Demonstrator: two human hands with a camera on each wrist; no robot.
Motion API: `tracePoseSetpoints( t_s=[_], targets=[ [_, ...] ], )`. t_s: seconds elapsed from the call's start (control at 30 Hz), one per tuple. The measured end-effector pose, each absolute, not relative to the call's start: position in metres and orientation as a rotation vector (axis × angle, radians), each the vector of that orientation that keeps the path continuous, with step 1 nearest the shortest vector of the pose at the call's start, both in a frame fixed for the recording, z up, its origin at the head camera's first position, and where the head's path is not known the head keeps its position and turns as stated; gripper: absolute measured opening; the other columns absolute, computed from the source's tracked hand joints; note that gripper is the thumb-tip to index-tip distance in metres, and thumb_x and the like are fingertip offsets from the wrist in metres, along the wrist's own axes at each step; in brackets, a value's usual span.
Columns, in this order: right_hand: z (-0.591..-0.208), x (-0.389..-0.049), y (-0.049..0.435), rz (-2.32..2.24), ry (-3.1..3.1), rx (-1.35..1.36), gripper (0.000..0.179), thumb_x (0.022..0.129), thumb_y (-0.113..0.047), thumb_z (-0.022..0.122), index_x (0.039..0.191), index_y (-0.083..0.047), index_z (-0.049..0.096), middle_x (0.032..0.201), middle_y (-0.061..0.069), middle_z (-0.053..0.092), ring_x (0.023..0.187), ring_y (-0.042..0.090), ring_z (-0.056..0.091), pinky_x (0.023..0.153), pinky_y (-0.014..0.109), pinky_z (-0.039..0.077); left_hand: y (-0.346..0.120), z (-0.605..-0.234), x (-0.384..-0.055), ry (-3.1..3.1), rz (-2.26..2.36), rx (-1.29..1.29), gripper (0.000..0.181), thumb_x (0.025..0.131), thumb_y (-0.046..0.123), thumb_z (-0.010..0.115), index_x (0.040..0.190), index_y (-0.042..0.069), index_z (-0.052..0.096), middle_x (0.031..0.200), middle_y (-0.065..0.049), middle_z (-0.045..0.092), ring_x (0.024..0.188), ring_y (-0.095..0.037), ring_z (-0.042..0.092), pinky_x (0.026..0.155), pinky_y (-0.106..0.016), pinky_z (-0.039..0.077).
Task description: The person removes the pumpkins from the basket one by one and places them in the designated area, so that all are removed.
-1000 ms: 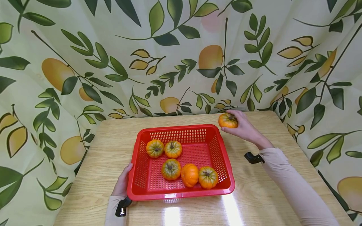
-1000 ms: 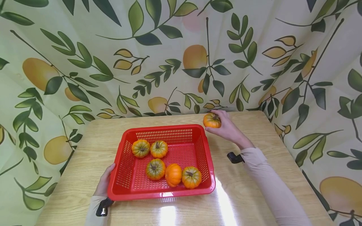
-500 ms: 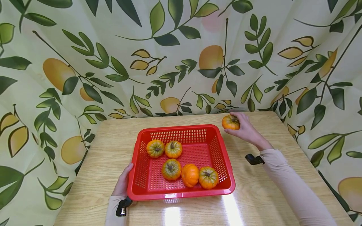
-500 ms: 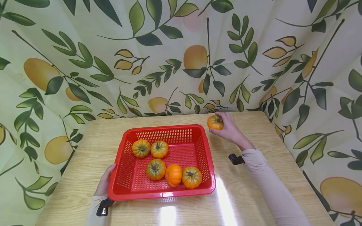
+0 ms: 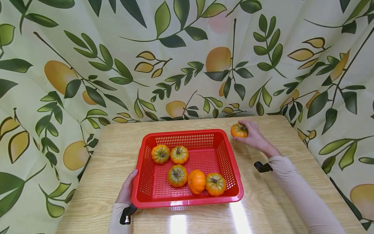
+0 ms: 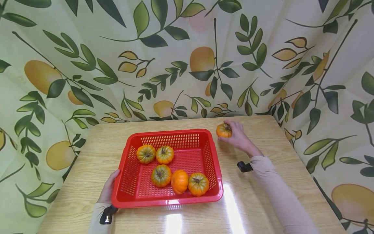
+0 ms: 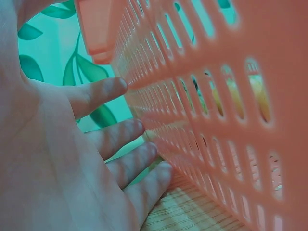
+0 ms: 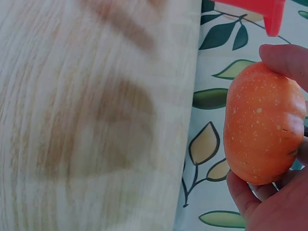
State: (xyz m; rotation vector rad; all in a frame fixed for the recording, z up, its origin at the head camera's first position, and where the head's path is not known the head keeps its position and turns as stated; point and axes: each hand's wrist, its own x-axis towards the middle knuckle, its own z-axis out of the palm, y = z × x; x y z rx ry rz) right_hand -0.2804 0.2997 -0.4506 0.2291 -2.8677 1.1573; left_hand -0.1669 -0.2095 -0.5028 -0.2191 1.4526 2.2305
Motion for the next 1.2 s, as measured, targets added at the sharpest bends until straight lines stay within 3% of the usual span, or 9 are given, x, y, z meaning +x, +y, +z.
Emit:
tracePoseSetpoints(
  t_s=[0.73,1.2],
  targets=[
    [-0.472,-0.277,0.302,1.185,-2.935,0.185,0.081,0.086,-0.02,0.08,0.151,0.001,0.036,0.149,0.034,0.034,0.132,0.047,0.03,0.105,0.068,0.035,-0.206,-0.501,-0.168,1.513,2.241,-0.278,0.056,0.102,0.054,0.041,0.15,0.026,0.036,0.126,0.0,0.064,0.111,-0.02,0.062,0.095,-0.04,0.055],
    [-0.485,-0.277,0.303,1.18,-2.991,0.165,0.083,0.087,-0.026,0.08,0.151,0.002,0.035,0.146,0.034,0.037,0.129,0.046,0.032,0.105,0.066,0.038,-0.21,-0.504,-0.166,1.456,2.242,-0.224,0.048,0.102,0.056,0.037,0.144,0.034,0.039,0.124,0.005,0.064,0.11,-0.015,0.062,0.093,-0.037,0.054]
  ],
)
